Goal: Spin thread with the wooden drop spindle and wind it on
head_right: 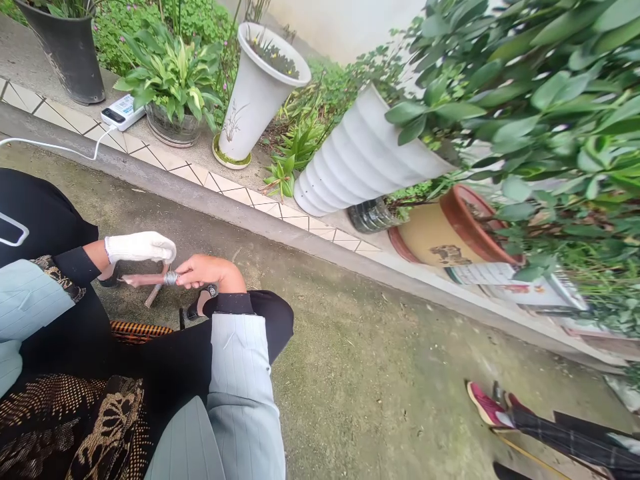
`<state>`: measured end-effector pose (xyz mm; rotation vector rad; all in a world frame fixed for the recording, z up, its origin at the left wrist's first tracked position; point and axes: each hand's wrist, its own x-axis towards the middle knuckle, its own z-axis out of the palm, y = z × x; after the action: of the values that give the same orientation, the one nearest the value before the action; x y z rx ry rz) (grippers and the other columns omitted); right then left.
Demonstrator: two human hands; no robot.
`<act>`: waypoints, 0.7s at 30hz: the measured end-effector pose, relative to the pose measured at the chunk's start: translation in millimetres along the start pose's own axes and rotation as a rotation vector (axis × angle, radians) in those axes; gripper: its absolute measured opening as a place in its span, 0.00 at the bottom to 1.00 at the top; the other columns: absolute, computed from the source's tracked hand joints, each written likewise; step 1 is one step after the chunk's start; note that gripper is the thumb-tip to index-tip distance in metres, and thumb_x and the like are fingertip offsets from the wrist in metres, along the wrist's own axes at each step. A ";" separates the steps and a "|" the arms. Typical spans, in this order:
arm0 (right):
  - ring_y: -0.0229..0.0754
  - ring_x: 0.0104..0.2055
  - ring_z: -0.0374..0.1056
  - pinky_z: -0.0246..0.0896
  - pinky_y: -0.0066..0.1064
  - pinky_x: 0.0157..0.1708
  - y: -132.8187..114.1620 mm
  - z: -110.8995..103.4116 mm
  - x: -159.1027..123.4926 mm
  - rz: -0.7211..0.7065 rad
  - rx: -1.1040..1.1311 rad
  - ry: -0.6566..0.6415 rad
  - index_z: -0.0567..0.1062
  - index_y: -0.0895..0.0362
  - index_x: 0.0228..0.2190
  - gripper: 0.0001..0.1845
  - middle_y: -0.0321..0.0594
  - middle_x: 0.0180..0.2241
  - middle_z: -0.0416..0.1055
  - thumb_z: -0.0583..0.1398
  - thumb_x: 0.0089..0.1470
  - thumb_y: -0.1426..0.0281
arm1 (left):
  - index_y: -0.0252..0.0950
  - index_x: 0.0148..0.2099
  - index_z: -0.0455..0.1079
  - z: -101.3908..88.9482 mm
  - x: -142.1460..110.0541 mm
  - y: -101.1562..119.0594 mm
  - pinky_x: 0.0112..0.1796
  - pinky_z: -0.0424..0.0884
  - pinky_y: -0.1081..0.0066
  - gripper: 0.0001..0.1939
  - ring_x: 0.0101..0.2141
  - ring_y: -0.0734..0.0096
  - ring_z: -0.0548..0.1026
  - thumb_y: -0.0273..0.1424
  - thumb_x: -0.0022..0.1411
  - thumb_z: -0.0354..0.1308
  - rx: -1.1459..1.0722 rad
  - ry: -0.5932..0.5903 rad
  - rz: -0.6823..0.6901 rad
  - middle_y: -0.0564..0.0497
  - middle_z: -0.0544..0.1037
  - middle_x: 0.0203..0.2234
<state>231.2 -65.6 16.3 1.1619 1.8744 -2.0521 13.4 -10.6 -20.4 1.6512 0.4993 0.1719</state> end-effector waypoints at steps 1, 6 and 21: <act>0.31 0.22 0.58 0.55 0.25 0.25 -2.1 -0.9 -6.2 -0.107 0.074 0.067 0.75 0.59 0.29 0.11 0.32 0.23 0.67 0.62 0.48 0.64 | 0.30 0.32 0.68 -0.3 0.5 -0.7 0.25 0.61 0.78 0.15 0.23 0.78 0.62 0.40 0.59 0.55 -0.047 0.023 0.002 0.52 0.69 0.24; 0.31 0.23 0.57 0.54 0.24 0.25 3.3 -15.5 -22.8 -0.340 0.379 0.902 0.70 0.59 0.30 0.15 0.35 0.26 0.65 0.59 0.51 0.58 | 0.31 0.35 0.69 2.9 3.1 -2.0 0.24 0.60 0.78 0.17 0.22 0.78 0.62 0.42 0.61 0.54 -0.169 0.055 -0.003 0.49 0.70 0.25; 0.31 0.22 0.57 0.53 0.25 0.25 2.5 -4.8 -11.0 0.032 -0.031 0.033 0.76 0.59 0.32 0.11 0.32 0.22 0.66 0.61 0.49 0.65 | 0.30 0.35 0.70 -11.0 -3.0 2.5 0.29 0.64 0.76 0.15 0.27 0.75 0.67 0.40 0.58 0.56 0.048 0.200 0.027 0.50 0.73 0.28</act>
<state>242.4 -66.1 21.2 1.2175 1.8832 -1.9919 6.9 -2.0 -15.8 1.6976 0.6362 0.3496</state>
